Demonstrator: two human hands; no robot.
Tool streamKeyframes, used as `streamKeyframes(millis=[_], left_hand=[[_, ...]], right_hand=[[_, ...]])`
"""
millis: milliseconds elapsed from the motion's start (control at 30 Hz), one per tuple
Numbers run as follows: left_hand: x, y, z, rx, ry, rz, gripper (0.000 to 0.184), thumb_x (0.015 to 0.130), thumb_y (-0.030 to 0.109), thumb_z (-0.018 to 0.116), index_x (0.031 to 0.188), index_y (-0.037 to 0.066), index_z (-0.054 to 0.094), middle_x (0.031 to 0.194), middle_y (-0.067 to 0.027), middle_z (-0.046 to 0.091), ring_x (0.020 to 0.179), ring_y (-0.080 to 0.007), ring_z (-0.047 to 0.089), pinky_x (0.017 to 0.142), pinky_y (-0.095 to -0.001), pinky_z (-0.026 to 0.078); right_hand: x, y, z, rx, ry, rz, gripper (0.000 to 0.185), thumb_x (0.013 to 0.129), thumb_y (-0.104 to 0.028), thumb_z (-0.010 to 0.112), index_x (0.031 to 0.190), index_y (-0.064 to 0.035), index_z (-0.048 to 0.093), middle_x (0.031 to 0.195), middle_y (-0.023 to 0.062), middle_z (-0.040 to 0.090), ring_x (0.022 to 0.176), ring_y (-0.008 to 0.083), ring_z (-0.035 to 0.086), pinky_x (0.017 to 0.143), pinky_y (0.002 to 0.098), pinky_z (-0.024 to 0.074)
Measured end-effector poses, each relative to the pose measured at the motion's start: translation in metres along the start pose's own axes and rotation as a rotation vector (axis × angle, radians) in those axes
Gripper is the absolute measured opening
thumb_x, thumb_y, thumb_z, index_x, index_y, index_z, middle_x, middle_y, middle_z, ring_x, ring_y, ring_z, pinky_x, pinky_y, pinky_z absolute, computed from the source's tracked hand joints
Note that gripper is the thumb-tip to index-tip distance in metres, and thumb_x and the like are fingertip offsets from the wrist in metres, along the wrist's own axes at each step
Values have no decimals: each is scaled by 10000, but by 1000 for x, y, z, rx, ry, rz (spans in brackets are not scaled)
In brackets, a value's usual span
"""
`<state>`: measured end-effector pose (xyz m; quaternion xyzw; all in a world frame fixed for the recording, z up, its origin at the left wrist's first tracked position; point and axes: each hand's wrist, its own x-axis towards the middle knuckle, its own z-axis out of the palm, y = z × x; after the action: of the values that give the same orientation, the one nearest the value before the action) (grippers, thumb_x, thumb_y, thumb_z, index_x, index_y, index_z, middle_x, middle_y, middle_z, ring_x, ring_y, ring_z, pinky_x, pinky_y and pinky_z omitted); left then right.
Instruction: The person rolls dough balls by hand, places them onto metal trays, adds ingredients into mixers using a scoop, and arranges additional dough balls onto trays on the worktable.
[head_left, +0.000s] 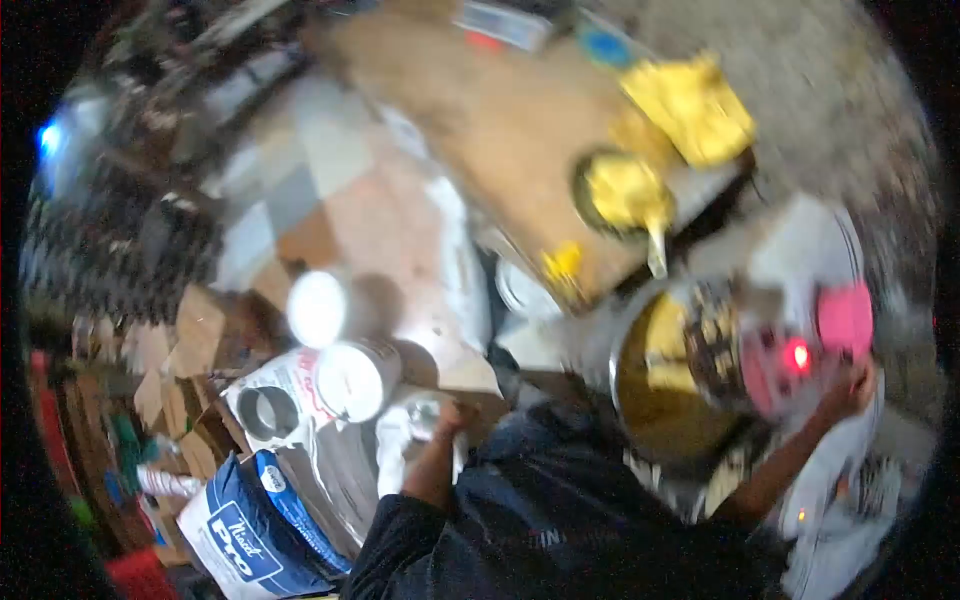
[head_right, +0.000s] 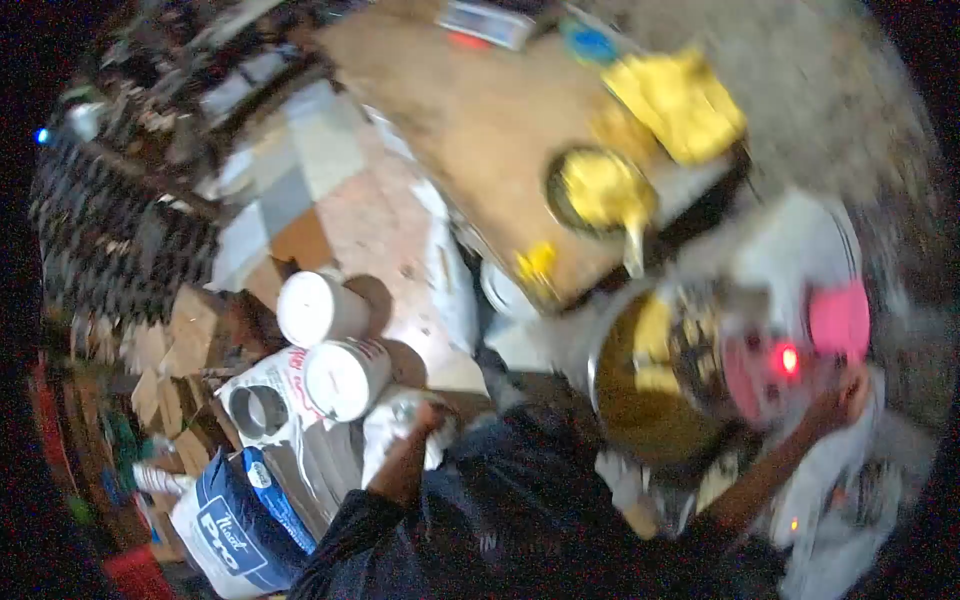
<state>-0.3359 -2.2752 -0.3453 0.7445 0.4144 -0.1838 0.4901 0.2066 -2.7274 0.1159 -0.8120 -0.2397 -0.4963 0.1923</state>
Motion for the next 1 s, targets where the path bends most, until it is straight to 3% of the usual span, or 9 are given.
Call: streamKeyframes(millis=[67,133,367,533,567,733,800,900,1000], left_hand=[[28,-53,23,-258,99,-59,261,835,330,635,818,79,706,792,-101,691,717,-253,642,675,-383,508],[-3,2,-52,74,94,-78,466,768,536,632,990,132,707,1007,-166,666,938,-368,628,825,-410,496],[19,-27,-239,179,474,-47,440,777,561,645,943,163,730,944,-101,696,878,-264,656,770,-371,497],[67,-158,-292,67,46,-312,404,843,432,584,1116,142,655,1031,-132,674,946,-292,629,829,-414,479],[68,-155,-304,300,178,-45,413,867,400,552,1177,139,627,1082,-142,653,1022,-282,601,878,-417,454],[45,-239,-404,-396,295,-538,278,805,346,585,1003,151,571,939,-97,582,881,-240,528,774,-390,400],[40,-255,-440,-504,376,-605,233,781,325,598,933,155,549,882,-79,553,825,-223,499,732,-379,379],[48,-275,-504,-604,493,-622,186,744,292,618,828,162,516,796,-52,511,741,-197,455,669,-362,346],[85,-292,-581,-664,602,-579,180,707,260,637,723,169,482,710,-25,468,656,-172,411,607,-346,314]], right_hand=[[0,-69,40,-163,48,123,405,953,-383,487,920,-2,619,918,138,627,823,298,615,726,372,491],[21,-137,95,94,64,193,379,944,-368,507,924,-5,614,882,136,616,809,282,602,722,366,480],[87,-442,242,778,-224,265,181,933,-153,501,831,-4,496,785,32,460,725,134,450,661,264,379],[91,-667,314,1287,-285,-34,247,845,-118,563,681,-40,396,684,74,395,631,202,398,592,321,338],[85,-709,324,1298,-370,-42,254,825,-124,563,665,-39,386,652,82,394,612,224,406,579,330,340],[-69,-854,447,1273,-1042,-37,75,719,-61,563,763,-44,505,723,135,493,721,308,510,637,382,418],[-179,-853,518,1000,-1261,-661,215,704,-180,646,890,-79,607,863,176,595,874,367,567,755,451,453],[-267,-826,573,677,-1790,-842,361,715,-345,678,985,-107,649,894,205,637,933,355,587,863,455,461],[-240,-825,574,423,-2138,-426,354,725,-331,669,990,-97,646,881,192,639,900,345,591,832,449,468]])
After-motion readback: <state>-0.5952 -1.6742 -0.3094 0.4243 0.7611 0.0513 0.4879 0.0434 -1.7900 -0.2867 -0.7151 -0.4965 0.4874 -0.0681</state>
